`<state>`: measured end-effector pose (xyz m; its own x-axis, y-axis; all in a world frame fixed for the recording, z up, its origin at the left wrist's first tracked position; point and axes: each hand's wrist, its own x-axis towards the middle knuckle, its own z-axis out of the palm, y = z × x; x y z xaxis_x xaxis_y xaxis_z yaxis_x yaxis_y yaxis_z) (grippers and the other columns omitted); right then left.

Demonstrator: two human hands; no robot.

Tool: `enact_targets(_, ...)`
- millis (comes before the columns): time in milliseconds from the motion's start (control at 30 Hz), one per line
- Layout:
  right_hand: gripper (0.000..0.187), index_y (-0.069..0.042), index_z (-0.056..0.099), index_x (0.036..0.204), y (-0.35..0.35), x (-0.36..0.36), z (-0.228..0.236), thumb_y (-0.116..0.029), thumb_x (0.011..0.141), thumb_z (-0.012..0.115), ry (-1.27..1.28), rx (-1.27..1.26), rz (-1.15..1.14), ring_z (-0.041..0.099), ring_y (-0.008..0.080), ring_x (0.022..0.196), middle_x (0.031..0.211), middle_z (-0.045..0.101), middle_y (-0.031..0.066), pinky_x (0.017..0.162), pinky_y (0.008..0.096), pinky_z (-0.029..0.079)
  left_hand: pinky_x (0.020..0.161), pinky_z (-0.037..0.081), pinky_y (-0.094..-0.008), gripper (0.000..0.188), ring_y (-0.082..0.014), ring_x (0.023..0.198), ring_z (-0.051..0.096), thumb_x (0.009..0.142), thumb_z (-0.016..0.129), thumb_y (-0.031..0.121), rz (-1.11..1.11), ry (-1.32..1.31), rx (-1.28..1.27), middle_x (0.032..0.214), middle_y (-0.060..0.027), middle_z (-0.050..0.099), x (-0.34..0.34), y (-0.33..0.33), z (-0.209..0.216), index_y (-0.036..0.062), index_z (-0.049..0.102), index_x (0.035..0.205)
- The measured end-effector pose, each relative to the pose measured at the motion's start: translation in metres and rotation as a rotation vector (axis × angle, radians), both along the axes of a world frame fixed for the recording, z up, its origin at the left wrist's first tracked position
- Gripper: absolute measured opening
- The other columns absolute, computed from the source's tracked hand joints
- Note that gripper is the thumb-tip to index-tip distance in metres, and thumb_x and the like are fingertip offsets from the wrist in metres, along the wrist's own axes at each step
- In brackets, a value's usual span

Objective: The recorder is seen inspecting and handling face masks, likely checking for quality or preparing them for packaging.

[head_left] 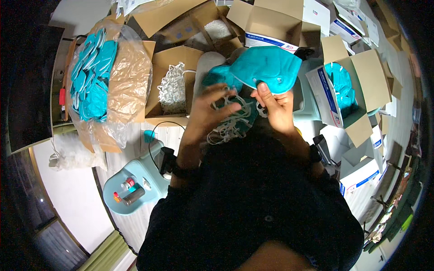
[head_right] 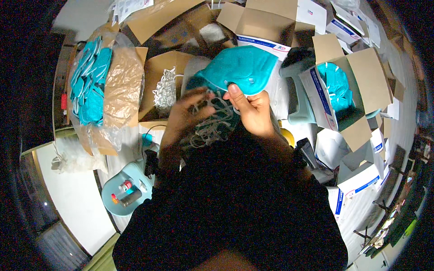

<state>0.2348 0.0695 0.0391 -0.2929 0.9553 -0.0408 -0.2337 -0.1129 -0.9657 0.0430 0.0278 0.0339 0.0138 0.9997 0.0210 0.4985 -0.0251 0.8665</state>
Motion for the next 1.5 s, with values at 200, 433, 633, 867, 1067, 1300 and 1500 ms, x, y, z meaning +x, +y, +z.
enact_targets(200, 0.019, -0.003, 0.064, 0.085, 0.007, -0.027, -0.024, -0.021, 0.088, 0.065, -0.063, 0.179, 0.374, 0.056, 0.0137, 0.063, 0.069, 0.062, 0.0013, 0.061, 0.0286, 0.045, 0.081, 0.050, -0.0301, 0.021, -0.0164, 0.088, 0.061, 0.083, 0.058, 0.001, 0.462, -0.948, -0.068, 0.100, -0.0097, 0.063, -0.001, 0.007, 0.012, -0.0015, 0.061, 0.103)
enact_targets(433, 0.027, -0.001, 0.065, 0.080, 0.037, -0.029, -0.047, -0.028, 0.085, 0.064, -1.089, 0.350, 0.150, 0.063, 0.0318, 0.067, 0.068, 0.064, 0.0168, 0.061, 0.0404, 0.047, 0.063, 0.047, -0.0274, 0.021, -0.0188, 0.071, 0.057, 0.075, 0.047, 0.010, 0.777, -1.149, 0.066, 0.082, -0.0077, 0.059, -0.074, 0.015, -0.001, 0.0025, 0.057, 0.091)
enact_targets(633, 0.034, -0.002, 0.064, 0.085, 0.043, -0.054, -0.068, -0.035, 0.081, 0.065, -1.214, 0.284, 0.411, 0.061, 0.0367, 0.078, 0.085, 0.064, 0.0191, 0.065, 0.0437, 0.046, 0.053, 0.033, -0.0216, 0.047, -0.0113, 0.052, 0.043, 0.085, 0.060, 0.046, 0.629, -0.931, -0.176, 0.054, 0.0021, 0.046, -0.077, 0.006, -0.034, 0.0120, 0.047, 0.055)
enact_targets(867, 0.011, -0.001, 0.060, 0.084, 0.034, -0.035, -0.050, -0.010, 0.090, 0.059, -0.328, 0.290, 0.257, 0.045, 0.0093, 0.064, 0.068, 0.054, 0.0005, 0.061, 0.0244, 0.038, 0.077, 0.046, -0.0255, 0.033, -0.0131, 0.085, 0.058, 0.084, 0.069, 0.020, 0.463, -0.780, -0.199, 0.098, -0.0043, 0.063, -0.023, 0.012, -0.016, 0.0012, 0.059, 0.109)
enact_targets(1067, 0.013, -0.002, 0.061, 0.082, 0.033, -0.039, -0.064, -0.011, 0.091, 0.059, -0.304, 0.285, 0.261, 0.047, 0.0071, 0.066, 0.068, 0.055, -0.0011, 0.060, 0.0236, 0.039, 0.076, 0.048, -0.0288, 0.031, -0.0147, 0.087, 0.060, 0.080, 0.069, 0.006, 0.393, -0.521, 0.198, 0.097, -0.0055, 0.064, 0.009, 0.016, -0.032, 0.0021, 0.059, 0.109)
enact_targets(1300, 0.004, -0.005, 0.065, 0.083, 0.082, -0.009, -0.096, -0.006, 0.082, 0.062, -0.771, 0.432, -0.303, 0.062, 0.0239, 0.063, 0.071, 0.066, 0.0116, 0.062, 0.0344, 0.049, 0.059, 0.046, -0.0250, 0.024, -0.0106, 0.068, 0.058, 0.080, 0.069, 0.006, 0.414, -0.728, -0.089, 0.086, -0.0043, 0.065, 0.020, -0.007, 0.004, 0.0028, 0.062, 0.103)
enact_targets(1500, 0.013, -0.006, 0.064, 0.085, 0.059, -0.023, -0.058, -0.011, 0.092, 0.055, 0.099, -0.167, 0.104, 0.035, 0.0041, 0.048, 0.063, 0.053, -0.0028, 0.044, 0.0205, 0.025, 0.061, 0.047, -0.0250, 0.022, -0.0132, 0.071, 0.061, 0.083, 0.069, 0.014, 0.402, -1.042, -0.351, 0.087, -0.0054, 0.066, -0.008, 0.000, -0.011, 0.0026, 0.063, 0.100)
